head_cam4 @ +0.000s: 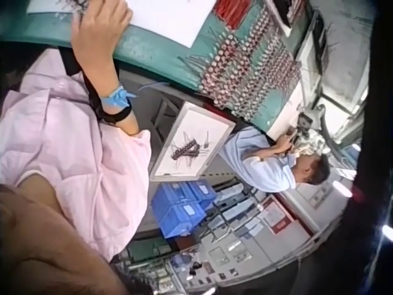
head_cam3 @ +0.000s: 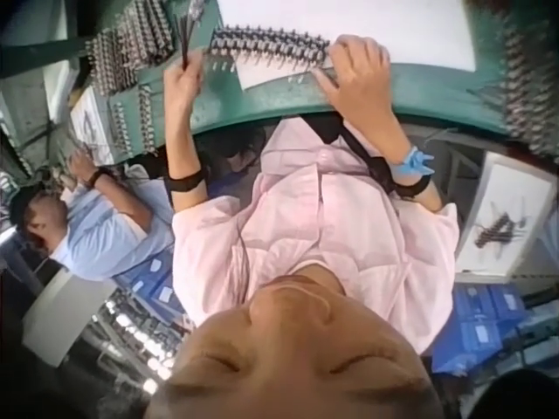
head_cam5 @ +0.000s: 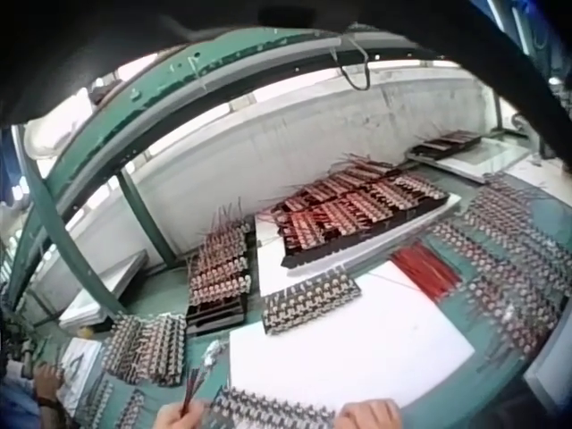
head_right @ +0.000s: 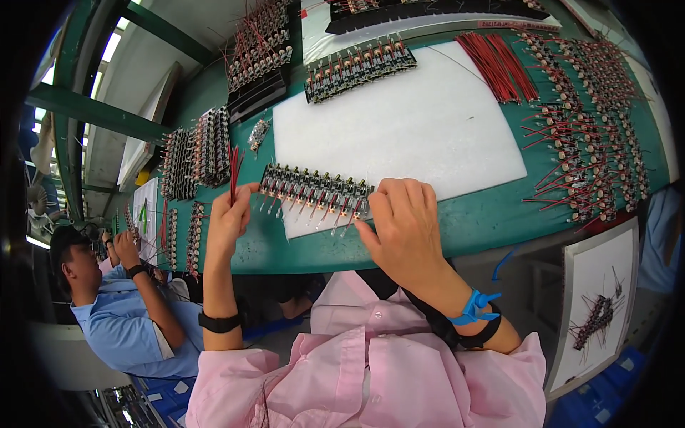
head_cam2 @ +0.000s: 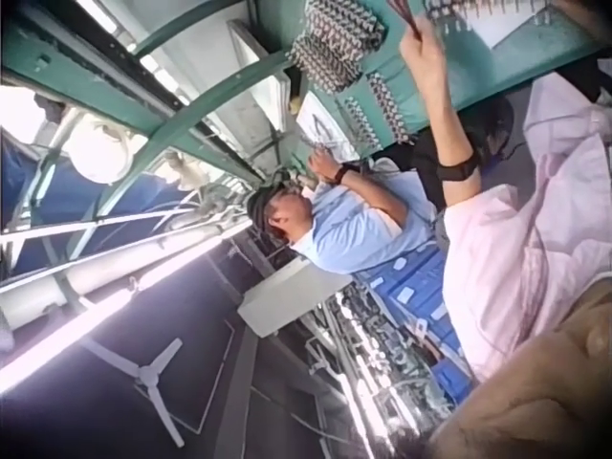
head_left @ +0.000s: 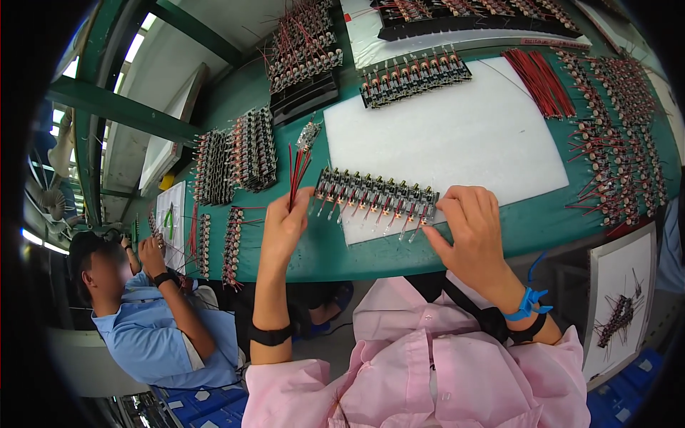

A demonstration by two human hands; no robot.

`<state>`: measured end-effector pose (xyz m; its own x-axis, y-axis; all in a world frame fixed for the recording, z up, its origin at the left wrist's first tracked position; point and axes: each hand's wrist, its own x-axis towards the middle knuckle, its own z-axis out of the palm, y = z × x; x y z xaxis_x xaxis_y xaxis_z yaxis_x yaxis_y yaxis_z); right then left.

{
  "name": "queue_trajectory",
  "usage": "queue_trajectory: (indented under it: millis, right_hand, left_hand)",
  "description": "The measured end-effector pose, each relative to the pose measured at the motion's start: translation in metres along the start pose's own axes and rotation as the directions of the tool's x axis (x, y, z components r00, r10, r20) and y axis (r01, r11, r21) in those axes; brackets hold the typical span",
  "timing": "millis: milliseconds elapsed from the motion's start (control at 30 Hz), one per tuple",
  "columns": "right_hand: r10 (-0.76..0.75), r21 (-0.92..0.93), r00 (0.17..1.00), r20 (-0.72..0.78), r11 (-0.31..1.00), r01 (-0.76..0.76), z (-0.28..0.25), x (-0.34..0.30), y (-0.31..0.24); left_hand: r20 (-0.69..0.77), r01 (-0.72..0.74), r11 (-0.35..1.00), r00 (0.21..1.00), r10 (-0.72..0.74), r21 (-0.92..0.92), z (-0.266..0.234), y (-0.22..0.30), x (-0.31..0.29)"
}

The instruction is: The person picks up a bundle of wires and inserts them one by one into the connectors on a circuit board. After filling the connectors, the person moves the completed circuit board aside and pulls a new one onto the workspace.

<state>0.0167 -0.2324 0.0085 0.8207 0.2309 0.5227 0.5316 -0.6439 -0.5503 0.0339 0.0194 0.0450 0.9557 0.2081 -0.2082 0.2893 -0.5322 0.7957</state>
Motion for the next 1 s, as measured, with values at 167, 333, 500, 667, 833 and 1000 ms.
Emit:
queue_trajectory:
  millis: [167,333,500,667,833,1000]
  right_hand:
    - [-0.01,0.026,0.999,0.052,1.0,0.008,-0.006,0.001,0.002]
    - [-0.003,0.062,0.996,0.09,0.998,-0.002,-0.008,0.001,0.004]
    - [0.031,0.065,0.995,0.09,0.997,-0.037,-0.007,-0.002,-0.002]
    - [0.106,-0.049,0.992,0.068,0.994,-0.103,-0.006,-0.01,-0.012]
    - [0.158,0.043,0.978,0.135,0.985,-0.165,-0.006,-0.016,-0.016]
    - [0.142,0.062,0.976,0.168,0.986,-0.154,-0.004,-0.023,-0.019]
  left_hand:
    - [-0.002,0.057,0.995,0.998,-0.057,-0.085,0.004,-0.008,-0.02]
    - [-0.014,0.03,0.975,0.999,-0.034,-0.219,0.008,-0.014,-0.024]
    - [0.013,0.027,0.969,1.0,-0.024,-0.247,0.009,-0.017,-0.02]
    - [0.016,0.001,0.97,1.0,0.003,-0.245,0.01,-0.02,-0.022]
    - [0.018,-0.001,0.961,1.0,0.006,-0.277,0.012,-0.017,-0.015]
    - [0.037,-0.029,0.966,0.999,0.04,-0.259,0.009,-0.013,-0.006]
